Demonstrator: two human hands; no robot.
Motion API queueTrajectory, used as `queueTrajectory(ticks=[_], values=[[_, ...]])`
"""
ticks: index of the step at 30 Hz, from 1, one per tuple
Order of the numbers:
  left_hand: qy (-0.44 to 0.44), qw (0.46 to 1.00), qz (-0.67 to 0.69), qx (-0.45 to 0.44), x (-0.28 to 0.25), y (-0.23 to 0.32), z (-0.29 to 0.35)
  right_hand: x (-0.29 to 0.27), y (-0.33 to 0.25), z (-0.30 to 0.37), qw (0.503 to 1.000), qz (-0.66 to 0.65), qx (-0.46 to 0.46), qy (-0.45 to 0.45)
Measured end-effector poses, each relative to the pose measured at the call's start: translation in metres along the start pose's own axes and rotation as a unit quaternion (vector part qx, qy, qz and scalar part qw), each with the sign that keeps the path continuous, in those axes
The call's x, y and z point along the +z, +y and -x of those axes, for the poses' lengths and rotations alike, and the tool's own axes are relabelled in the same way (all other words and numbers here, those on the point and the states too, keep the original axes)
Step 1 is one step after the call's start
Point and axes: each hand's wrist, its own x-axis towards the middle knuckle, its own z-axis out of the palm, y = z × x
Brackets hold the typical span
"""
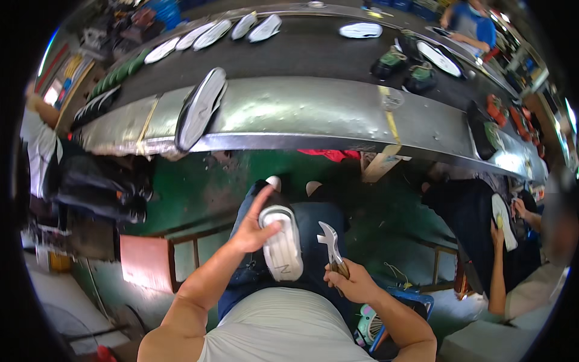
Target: Assembling shoes by pulling material over a last using pliers and placing them on a conveyor belt.
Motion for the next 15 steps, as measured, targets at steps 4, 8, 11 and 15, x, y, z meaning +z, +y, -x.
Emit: queueTrajectory(ticks=[4,8,11,15], values=[[-0.014,0.992,0.085,-0.091,0.001,0.004,0.017,0.038,-0.030,-0.008,0.971,0.223,-0.051,0.064],[-0.039,0.995,0.065,-0.069,-0.001,0.014,0.026,0.049,-0.036,-0.022,0.976,0.217,-0.035,0.000],[-0.059,0.996,0.034,-0.052,-0.005,0.017,0.028,0.049,-0.034,-0.035,0.990,0.135,-0.031,-0.039],[-0.072,0.993,-0.059,-0.074,-0.010,0.037,0.024,0.053,-0.064,-0.036,0.996,0.038,0.057,-0.056]])
